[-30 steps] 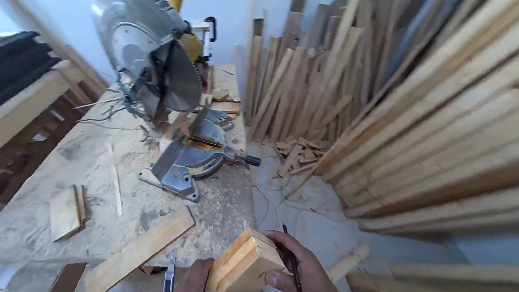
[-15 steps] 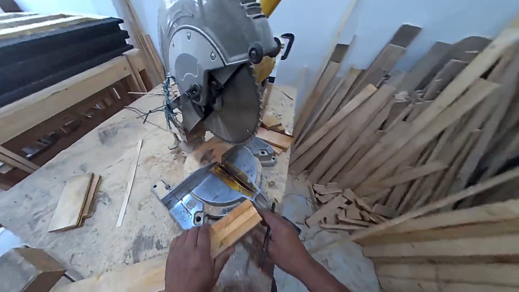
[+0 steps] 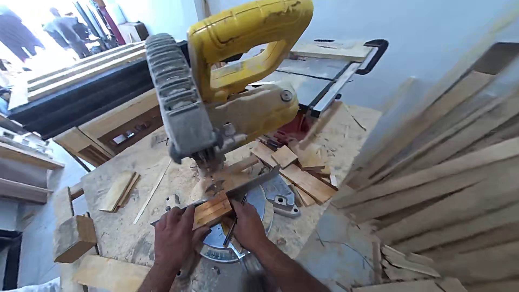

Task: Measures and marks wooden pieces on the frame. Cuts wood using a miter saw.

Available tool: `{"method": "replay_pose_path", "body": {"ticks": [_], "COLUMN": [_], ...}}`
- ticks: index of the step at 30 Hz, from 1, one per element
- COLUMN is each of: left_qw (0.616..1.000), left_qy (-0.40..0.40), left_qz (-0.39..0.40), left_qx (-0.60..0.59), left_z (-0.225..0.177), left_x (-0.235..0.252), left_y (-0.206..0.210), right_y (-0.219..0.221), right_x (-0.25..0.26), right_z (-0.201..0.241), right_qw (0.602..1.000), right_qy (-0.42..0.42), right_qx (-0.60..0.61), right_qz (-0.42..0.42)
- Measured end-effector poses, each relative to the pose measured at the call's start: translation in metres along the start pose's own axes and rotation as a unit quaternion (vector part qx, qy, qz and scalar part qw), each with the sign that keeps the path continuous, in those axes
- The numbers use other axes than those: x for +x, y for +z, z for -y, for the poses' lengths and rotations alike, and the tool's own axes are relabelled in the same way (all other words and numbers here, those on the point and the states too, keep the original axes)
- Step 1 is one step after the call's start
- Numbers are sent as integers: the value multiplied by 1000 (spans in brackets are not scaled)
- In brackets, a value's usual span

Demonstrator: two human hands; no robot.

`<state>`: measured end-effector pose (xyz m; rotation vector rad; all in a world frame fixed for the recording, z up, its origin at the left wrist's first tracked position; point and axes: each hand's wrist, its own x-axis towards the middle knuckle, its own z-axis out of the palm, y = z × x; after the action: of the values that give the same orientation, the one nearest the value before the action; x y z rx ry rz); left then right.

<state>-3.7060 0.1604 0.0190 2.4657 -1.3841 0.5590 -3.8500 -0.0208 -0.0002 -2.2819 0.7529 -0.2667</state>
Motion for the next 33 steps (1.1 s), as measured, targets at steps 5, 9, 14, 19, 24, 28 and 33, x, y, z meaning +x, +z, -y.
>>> {"method": "replay_pose_path", "body": {"ticks": [5, 9, 14, 19, 24, 28, 33], "left_qw": [954, 876, 852, 826, 814, 810, 814], "left_qy": [-268, -393, -410, -390, -383, -378, -385], "left_qz": [-17, -42, -54, -88, -116, -127, -125], "left_qx": [-135, -277, -320, -397, -420, -431, -417], "left_z": [-17, -29, -34, -30, -30, -30, -29], "left_x": [-25, -45, -43, -48, -47, -48, -47], "left_y": [0, 18, 25, 27, 28, 28, 30], "right_y": [5, 8, 8, 9, 12, 16, 16], "right_x": [2, 3, 2, 2, 1, 0, 1], "right_z": [-1, -4, -7, -8, -11, -12, -10], "right_qw": [999, 999, 999, 999, 997, 995, 996], "right_qy": [6, 14, 0, -5, -25, -32, -25], "right_qx": [-32, -30, -26, -6, 0, 5, -18], "right_qz": [-6, -10, -22, -34, -69, -90, -82]}}
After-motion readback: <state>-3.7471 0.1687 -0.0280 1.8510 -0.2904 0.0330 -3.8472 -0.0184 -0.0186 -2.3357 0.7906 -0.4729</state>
